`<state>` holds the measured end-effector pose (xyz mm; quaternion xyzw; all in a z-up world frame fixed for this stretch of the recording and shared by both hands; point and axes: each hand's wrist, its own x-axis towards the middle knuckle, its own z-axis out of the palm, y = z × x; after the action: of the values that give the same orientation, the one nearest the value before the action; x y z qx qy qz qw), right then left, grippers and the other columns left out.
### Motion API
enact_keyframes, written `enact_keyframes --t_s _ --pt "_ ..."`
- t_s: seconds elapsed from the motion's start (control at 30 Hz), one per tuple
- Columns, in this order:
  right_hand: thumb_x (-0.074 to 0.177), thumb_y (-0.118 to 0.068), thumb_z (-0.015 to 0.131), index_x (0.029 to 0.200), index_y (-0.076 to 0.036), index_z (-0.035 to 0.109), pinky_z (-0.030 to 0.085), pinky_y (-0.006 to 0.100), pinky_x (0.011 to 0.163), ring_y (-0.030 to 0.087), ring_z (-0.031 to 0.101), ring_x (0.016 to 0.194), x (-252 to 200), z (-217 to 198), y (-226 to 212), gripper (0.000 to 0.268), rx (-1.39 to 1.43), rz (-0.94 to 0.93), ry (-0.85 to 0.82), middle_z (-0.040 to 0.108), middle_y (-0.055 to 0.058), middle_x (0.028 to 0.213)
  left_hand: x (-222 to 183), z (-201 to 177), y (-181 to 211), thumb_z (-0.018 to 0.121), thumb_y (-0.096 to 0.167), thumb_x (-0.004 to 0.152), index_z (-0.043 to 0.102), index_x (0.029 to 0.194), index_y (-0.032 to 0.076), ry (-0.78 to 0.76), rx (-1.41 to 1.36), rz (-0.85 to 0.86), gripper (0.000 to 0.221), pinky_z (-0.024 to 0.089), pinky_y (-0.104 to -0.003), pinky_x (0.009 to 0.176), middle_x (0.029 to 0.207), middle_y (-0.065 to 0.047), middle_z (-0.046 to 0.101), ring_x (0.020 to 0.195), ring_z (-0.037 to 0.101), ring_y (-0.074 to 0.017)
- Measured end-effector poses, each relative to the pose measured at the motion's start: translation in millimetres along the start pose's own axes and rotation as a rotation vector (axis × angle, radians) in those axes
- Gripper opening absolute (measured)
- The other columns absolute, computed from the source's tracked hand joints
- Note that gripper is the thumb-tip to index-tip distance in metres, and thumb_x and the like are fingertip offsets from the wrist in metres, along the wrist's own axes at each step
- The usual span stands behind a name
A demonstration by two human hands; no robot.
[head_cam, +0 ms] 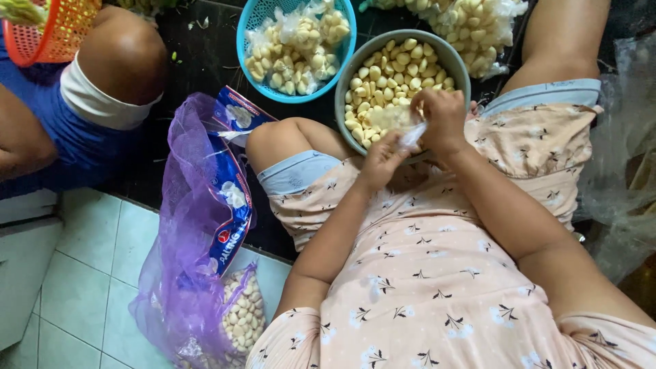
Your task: The person sits on the floor and packs peeled garlic cloves from a bowl into small plastic bags. They repeatedly scoop cloves, place them into bags, and set the filled bags into a nearby basket.
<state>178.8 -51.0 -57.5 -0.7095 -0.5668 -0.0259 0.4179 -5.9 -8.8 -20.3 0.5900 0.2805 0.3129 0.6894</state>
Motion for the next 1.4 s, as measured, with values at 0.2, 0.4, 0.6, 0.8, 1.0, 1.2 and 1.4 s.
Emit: enact_keyframes --t_s 0.2,0.4,0.6,0.8,1.0,1.2,1.4 --pt "0.081 -0.002 0.079 0.107 -0.016 0.069 0.04 0.031 0.078 0.017 0.063 0.084 11.1 -25.7 -52.7 0.031 0.579 0.4 -0.16 0.071 0.001 0.086 22.2 -7.9 14.1 0.067 0.015 0.099 0.06 0.099 0.016 0.068 -0.031 -0.056 0.007 0.049 -0.02 0.066 0.073 0.007 0.057 0.069 0.051 -0.0025" --pt "0.092 0.004 0.07 0.098 -0.006 0.077 0.043 0.03 0.073 0.009 0.051 0.074 29.8 -45.6 -92.5 0.013 0.958 0.375 -0.394 0.053 -0.002 0.069 19.3 -14.5 17.0 0.057 0.025 0.107 0.052 0.098 0.014 0.319 -0.027 0.049 0.016 0.043 -0.017 0.066 0.073 0.007 0.054 0.071 0.049 -0.001" --pt "0.073 -0.024 0.085 0.072 -0.019 0.068 0.032 0.038 0.072 0.023 0.051 0.08 6.3 -24.2 -61.9 0.018 -0.22 -0.103 -0.134 0.058 0.001 0.089 0.1 -2.0 56.6 0.061 0.016 0.1 0.069 0.105 0.028 0.122 0.601 0.331 0.015 0.056 -0.03 0.069 0.078 0.007 0.055 0.066 0.063 -0.0209" --pt "0.075 -0.012 0.074 0.084 -0.02 0.074 0.041 0.042 0.083 0.026 0.058 0.095 19.1 -46.8 -37.0 0.012 -0.135 -0.101 -0.392 0.065 0.001 0.1 -0.9 -19.3 72.1 0.062 0.051 0.094 0.067 0.097 0.017 -0.127 1.199 0.531 0.034 0.046 -0.044 0.083 0.124 -0.004 0.054 0.108 0.058 -0.0307" --pt "0.09 -0.002 0.067 0.113 -0.003 0.071 0.049 0.038 0.102 0.02 0.063 0.116 65.7 -63.3 -34.0 0.023 1.089 0.43 -0.662 0.07 0.01 0.12 -1.9 -43.9 16.5 0.064 0.028 0.1 0.069 0.103 0.024 -0.088 1.147 0.844 0.007 0.053 -0.033 0.075 0.102 0.006 0.067 0.089 0.066 -0.0201" --pt "0.085 -0.017 0.083 0.136 0.004 0.053 0.045 0.051 0.105 0.041 0.057 0.122 79.2 1.0 16.4 0.062 -0.226 -0.027 -0.337 0.056 0.024 0.127 6.9 -55.5 0.7 0.06 0.019 0.097 0.067 0.123 0.027 0.02 1.175 0.665 0.028 0.054 -0.041 0.083 0.123 -0.004 0.057 0.103 0.065 -0.0302" --pt "0.078 -0.061 0.079 0.136 -0.005 0.051 0.051 0.039 0.074 0.028 0.057 0.095 62.8 51.5 44.2 0.085 -0.703 0.015 -0.242 0.057 0.011 0.1 8.5 -54.0 -1.0 0.062 0.015 0.098 0.07 0.115 0.026 0.062 1.085 0.653 0.022 0.056 -0.034 0.09 0.109 0.001 0.063 0.101 0.069 -0.0232"
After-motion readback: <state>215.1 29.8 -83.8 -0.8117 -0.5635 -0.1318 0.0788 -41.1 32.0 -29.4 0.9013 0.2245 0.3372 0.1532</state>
